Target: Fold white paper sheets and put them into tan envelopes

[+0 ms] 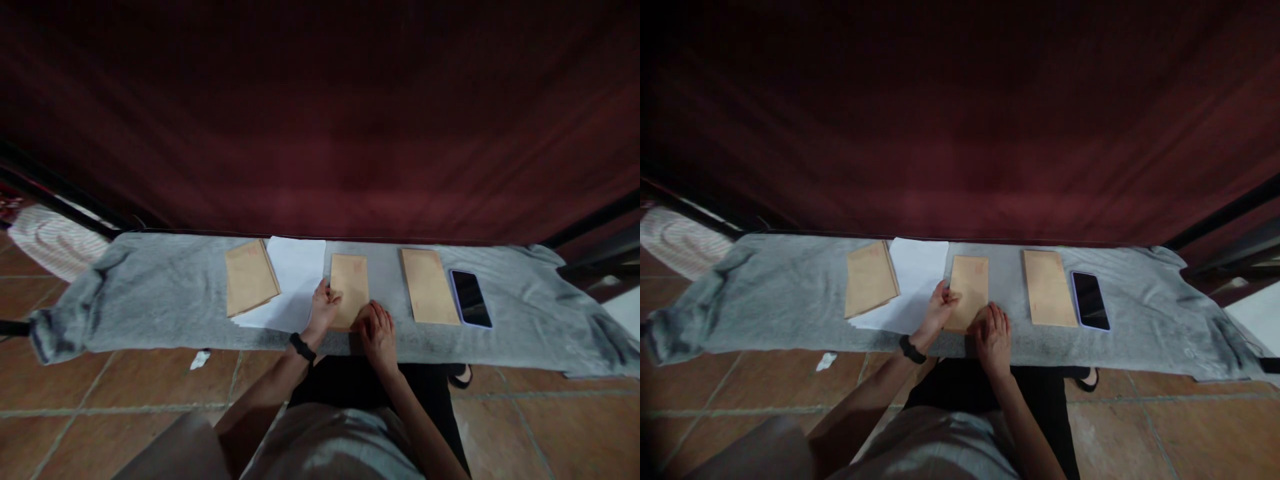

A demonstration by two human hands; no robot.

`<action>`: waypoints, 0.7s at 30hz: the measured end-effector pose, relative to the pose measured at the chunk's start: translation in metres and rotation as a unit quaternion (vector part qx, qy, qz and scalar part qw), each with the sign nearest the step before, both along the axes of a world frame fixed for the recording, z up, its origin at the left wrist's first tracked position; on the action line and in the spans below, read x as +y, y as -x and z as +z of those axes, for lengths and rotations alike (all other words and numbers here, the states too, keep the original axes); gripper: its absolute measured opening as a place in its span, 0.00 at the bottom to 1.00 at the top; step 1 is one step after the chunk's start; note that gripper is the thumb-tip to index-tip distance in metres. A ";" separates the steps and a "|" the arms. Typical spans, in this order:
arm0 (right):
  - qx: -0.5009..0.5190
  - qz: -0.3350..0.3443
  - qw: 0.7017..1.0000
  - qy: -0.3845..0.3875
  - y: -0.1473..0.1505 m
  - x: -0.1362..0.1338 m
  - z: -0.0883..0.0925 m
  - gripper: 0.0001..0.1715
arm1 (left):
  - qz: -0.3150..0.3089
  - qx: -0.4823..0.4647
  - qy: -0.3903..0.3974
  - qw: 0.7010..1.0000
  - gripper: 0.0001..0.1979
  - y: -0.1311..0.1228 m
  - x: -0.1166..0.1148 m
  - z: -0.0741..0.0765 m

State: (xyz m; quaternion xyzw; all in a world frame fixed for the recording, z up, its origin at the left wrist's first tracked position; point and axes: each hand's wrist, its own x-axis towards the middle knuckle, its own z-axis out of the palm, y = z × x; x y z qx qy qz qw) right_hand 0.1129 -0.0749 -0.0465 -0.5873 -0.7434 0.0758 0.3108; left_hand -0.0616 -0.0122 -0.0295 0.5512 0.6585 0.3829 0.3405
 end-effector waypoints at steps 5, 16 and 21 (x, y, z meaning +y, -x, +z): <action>0.102 -0.016 0.995 0.011 0.002 0.009 0.007 0.23 | 0.006 -0.135 0.006 0.991 0.21 0.006 0.003 0.029; 0.395 0.077 0.813 0.420 0.108 0.022 0.032 0.17 | 0.313 -0.259 -0.118 0.906 0.17 0.188 0.016 0.074; 0.374 0.078 0.806 0.453 0.130 0.018 0.034 0.16 | 0.394 -0.222 -0.094 0.887 0.16 0.220 -0.004 0.053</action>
